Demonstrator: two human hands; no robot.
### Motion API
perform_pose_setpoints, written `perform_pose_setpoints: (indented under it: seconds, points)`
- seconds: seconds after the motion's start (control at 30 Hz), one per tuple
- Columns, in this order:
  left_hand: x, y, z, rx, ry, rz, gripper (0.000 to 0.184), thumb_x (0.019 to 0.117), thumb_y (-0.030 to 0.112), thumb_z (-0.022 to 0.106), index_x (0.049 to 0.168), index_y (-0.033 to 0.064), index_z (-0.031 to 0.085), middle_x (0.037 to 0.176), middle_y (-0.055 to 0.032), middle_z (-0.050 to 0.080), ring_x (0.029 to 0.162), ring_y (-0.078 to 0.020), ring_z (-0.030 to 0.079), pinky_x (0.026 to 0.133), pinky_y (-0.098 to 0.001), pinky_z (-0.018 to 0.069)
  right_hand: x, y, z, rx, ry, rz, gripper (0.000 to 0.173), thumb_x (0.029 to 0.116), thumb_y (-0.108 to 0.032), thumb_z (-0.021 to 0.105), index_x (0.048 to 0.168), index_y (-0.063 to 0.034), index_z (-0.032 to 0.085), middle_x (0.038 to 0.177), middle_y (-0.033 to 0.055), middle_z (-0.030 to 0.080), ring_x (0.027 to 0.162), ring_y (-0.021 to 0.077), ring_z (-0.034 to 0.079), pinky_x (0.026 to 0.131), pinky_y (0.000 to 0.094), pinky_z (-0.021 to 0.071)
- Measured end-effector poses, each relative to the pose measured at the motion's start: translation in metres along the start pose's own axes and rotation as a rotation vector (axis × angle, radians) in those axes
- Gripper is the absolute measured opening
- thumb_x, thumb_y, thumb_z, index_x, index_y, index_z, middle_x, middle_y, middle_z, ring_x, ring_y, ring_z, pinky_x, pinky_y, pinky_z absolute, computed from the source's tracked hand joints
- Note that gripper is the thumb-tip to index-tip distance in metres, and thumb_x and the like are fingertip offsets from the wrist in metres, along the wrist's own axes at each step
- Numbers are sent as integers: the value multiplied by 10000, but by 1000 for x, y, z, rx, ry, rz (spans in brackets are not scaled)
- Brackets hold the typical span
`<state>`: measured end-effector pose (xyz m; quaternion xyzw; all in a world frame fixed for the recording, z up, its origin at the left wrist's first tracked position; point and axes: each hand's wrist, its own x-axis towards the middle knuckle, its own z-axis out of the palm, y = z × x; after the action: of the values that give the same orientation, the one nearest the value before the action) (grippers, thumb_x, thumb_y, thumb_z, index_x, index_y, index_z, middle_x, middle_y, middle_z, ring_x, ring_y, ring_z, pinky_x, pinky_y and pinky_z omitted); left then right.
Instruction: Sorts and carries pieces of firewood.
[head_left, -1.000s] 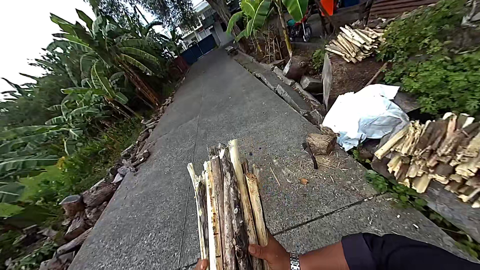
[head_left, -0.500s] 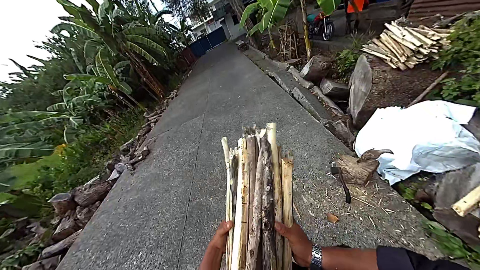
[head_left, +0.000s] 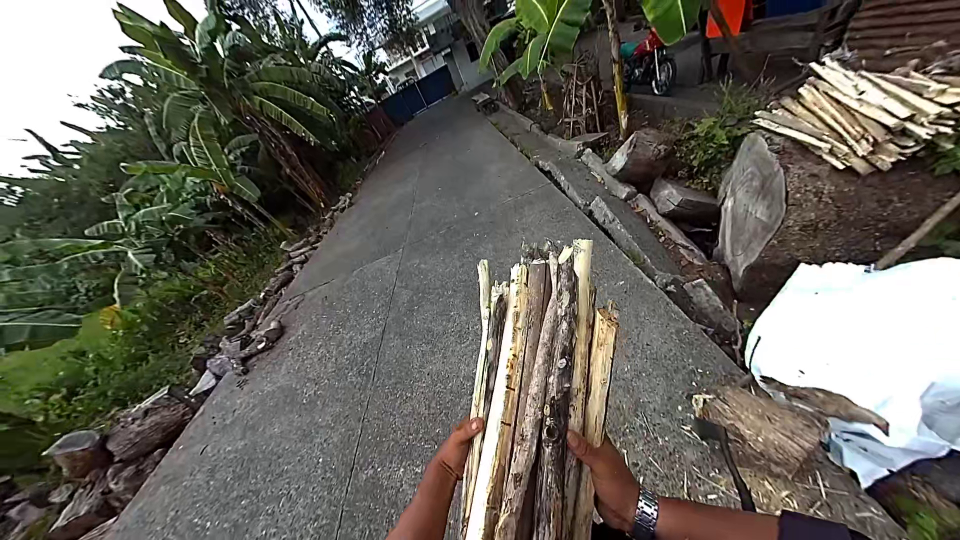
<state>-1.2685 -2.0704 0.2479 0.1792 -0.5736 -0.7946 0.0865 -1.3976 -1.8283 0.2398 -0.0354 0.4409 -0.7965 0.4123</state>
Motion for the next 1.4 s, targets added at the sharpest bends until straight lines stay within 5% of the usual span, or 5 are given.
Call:
perform_pose_setpoints:
  seconds: [0.33,0.77,1.1,1.27,1.4]
  points:
    - [202,54,-41,-16,29,25,595,669,649,864,1027,187,755,894,-28,785,799,-128,760,762,-327,638,206,-85,8,15,-65,17,1218,590,-553,955,1503,-51,323,1211,145,685,1043,217,725,894,390,635]
    - [557,139,-117,-13,-153,-6,630,674,643,867,1067,167,739,916,-29,783,821,-123,757,775,-320,632,515,-195,29,-13,53,-98,1216,578,-586,950,1493,-56,348,1201,139,698,1034,219,733,882,392,642]
    - [816,169,-90,35,-239,-73,643,672,639,869,1080,165,721,915,-24,781,816,-118,755,773,-311,630,714,-295,-32,57,138,-173,1151,623,-542,938,1483,-41,360,1194,138,699,1034,215,733,887,390,640]
    - [928,184,-45,166,50,-46,725,571,654,881,1044,150,665,837,1,755,754,-97,735,691,-311,633,808,-388,-78,-9,66,-118,965,783,-360,865,1518,-42,326,1249,120,667,1088,187,701,943,390,614]
    - [996,203,1,243,2,53,464,706,640,811,979,279,705,878,101,769,803,2,726,713,-219,620,865,-450,-111,-29,21,-87,1056,782,-307,891,1588,-118,236,1349,131,615,1168,187,664,1007,417,580]
